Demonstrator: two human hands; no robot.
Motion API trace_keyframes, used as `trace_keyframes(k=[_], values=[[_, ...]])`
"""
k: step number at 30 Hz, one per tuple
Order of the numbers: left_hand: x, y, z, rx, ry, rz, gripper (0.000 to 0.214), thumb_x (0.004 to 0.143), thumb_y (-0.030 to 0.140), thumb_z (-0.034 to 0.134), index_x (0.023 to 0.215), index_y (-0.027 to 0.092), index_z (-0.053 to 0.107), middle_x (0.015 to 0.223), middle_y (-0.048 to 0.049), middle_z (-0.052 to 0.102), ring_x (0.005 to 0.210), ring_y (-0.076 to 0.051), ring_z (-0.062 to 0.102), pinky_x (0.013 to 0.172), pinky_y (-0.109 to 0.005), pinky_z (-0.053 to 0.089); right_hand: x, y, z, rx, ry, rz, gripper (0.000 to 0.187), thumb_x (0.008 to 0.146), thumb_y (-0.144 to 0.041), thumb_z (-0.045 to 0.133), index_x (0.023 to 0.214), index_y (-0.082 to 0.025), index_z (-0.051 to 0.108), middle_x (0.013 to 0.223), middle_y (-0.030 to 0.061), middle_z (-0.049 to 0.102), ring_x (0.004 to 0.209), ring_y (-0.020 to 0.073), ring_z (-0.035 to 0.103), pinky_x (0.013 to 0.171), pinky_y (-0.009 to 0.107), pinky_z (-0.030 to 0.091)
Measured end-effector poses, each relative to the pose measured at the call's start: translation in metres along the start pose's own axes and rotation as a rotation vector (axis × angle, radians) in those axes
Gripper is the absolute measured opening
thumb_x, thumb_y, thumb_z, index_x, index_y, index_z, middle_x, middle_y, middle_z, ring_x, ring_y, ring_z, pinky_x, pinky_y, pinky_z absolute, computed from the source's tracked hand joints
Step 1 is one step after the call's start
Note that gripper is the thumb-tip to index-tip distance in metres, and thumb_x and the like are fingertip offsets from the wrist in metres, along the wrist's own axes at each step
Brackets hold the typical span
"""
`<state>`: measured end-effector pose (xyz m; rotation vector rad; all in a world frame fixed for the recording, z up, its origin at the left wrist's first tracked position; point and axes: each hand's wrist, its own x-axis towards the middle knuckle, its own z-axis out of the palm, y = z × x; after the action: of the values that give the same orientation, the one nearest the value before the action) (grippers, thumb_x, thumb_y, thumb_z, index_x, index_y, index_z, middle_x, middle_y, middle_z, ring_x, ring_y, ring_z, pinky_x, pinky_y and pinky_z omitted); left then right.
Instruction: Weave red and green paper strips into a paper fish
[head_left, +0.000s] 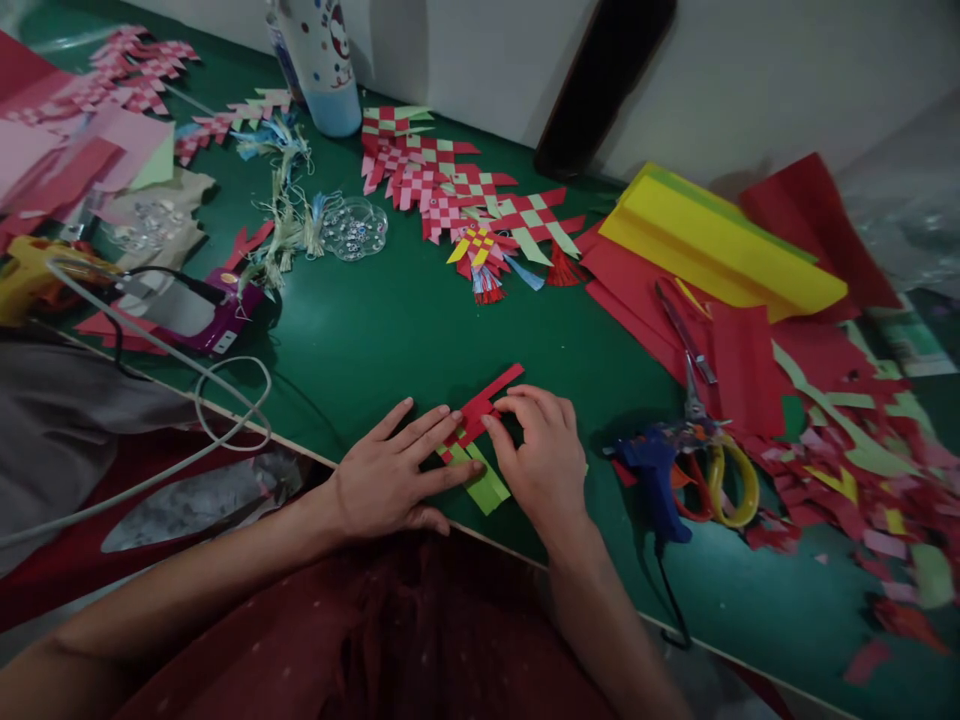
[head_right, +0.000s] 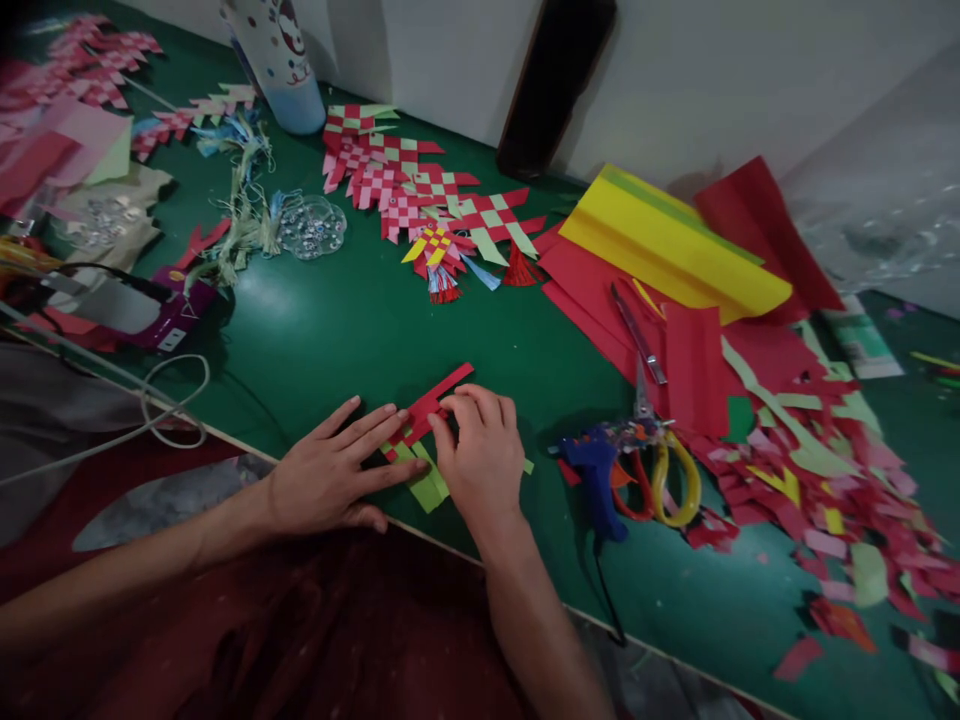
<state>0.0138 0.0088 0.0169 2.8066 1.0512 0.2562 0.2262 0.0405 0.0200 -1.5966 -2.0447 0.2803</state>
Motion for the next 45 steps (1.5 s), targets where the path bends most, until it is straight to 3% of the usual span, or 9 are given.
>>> trace_keyframes(k=[3, 7, 10, 15, 22, 30, 35, 41, 45], values=[[-0.002, -0.002, -0.001, -0.004, 0.031, 0.03, 0.068, 0.084, 0.073, 0.04, 0.142, 0.038, 0.039, 0.151, -0.0112, 0.037, 0.139, -0.031, 0.034, 0.113, -0.057, 0.02, -0.003, -0.001, -0.008, 0.077, 0.018, 0.011, 0.02, 0.091, -0.031, 0.054, 0.106, -0.02, 0.062, 0.11, 0.0102, 0.061, 0.104, 0.0239, 0.054, 0.089, 0.042, 0.047], [-0.01, -0.009, -0.003, 0.0, 0.043, 0.05, 0.068, 0.085, 0.071, 0.042, 0.14, 0.031, 0.044, 0.149, -0.0127, 0.039, 0.139, -0.031, 0.034, 0.115, -0.057, 0.016, -0.019, -0.005, -0.019, 0.074, 0.016, -0.087, 0.015, 0.09, -0.022, 0.054, 0.101, -0.022, 0.065, 0.106, 0.0076, 0.062, 0.103, 0.0228, 0.052, 0.091, 0.042, 0.046], [-0.015, -0.013, -0.003, -0.005, 0.029, 0.059, 0.068, 0.085, 0.071, 0.043, 0.139, 0.029, 0.045, 0.15, -0.0122, 0.039, 0.139, -0.03, 0.034, 0.116, -0.056, 0.016, -0.033, -0.009, -0.022, 0.005, -0.067, -0.177, 0.017, 0.089, -0.022, 0.058, 0.102, -0.025, 0.068, 0.107, 0.0056, 0.064, 0.104, 0.0236, 0.05, 0.09, 0.042, 0.045], [-0.016, -0.014, 0.0, 0.004, 0.007, 0.061, 0.068, 0.085, 0.071, 0.042, 0.139, 0.03, 0.044, 0.151, -0.0121, 0.036, 0.141, -0.029, 0.031, 0.116, -0.055, 0.016, -0.04, -0.009, -0.02, -0.103, -0.185, -0.203, 0.026, 0.09, -0.035, 0.057, 0.114, -0.03, 0.067, 0.117, 0.0058, 0.062, 0.106, 0.026, 0.047, 0.088, 0.043, 0.043], [-0.014, -0.013, 0.0, 0.015, 0.017, 0.057, 0.069, 0.084, 0.072, 0.041, 0.138, 0.03, 0.046, 0.15, -0.0117, 0.038, 0.14, -0.029, 0.031, 0.115, -0.056, 0.017, -0.037, -0.007, -0.014, -0.133, -0.173, -0.204, 0.025, 0.09, -0.037, 0.056, 0.112, -0.032, 0.068, 0.119, 0.0059, 0.063, 0.106, 0.027, 0.048, 0.084, 0.044, 0.043], [-0.014, -0.015, 0.002, 0.005, 0.019, 0.058, 0.065, 0.085, 0.072, 0.04, 0.136, 0.031, 0.048, 0.148, -0.0119, 0.041, 0.14, -0.029, 0.032, 0.115, -0.055, 0.016, -0.037, 0.007, -0.021, 0.244, -0.009, -0.003, 0.031, 0.093, -0.025, 0.051, 0.123, -0.025, 0.058, 0.114, 0.0087, 0.064, 0.107, 0.0225, 0.057, 0.088, 0.042, 0.05], [-0.015, -0.015, 0.001, -0.013, 0.039, 0.061, 0.068, 0.084, 0.073, 0.042, 0.138, 0.033, 0.045, 0.149, -0.0128, 0.04, 0.141, -0.03, 0.031, 0.115, -0.057, 0.016, -0.044, 0.011, -0.023, 0.395, 0.004, 0.187, 0.039, 0.093, -0.027, 0.05, 0.132, -0.025, 0.046, 0.117, 0.0107, 0.062, 0.106, 0.0207, 0.06, 0.085, 0.039, 0.053], [-0.012, -0.012, 0.0, -0.036, 0.069, 0.083, 0.062, 0.088, 0.067, 0.041, 0.135, 0.028, 0.05, 0.146, -0.0107, 0.044, 0.14, -0.028, 0.032, 0.117, -0.054, 0.014, -0.045, -0.001, -0.025, 0.293, -0.004, 0.089, 0.052, 0.091, -0.026, 0.053, 0.14, -0.023, 0.035, 0.115, 0.0106, 0.065, 0.108, 0.0216, 0.059, 0.087, 0.041, 0.051], [-0.005, -0.01, -0.002, -0.055, 0.078, 0.057, 0.055, 0.092, 0.06, 0.043, 0.132, 0.025, 0.052, 0.141, -0.0107, 0.049, 0.138, -0.027, 0.036, 0.117, -0.052, 0.016, -0.051, 0.011, -0.038, 0.297, 0.218, 0.207, 0.056, 0.09, -0.027, 0.055, 0.142, -0.022, 0.034, 0.117, 0.012, 0.061, 0.102, 0.0217, 0.06, 0.084, 0.041, 0.051]])
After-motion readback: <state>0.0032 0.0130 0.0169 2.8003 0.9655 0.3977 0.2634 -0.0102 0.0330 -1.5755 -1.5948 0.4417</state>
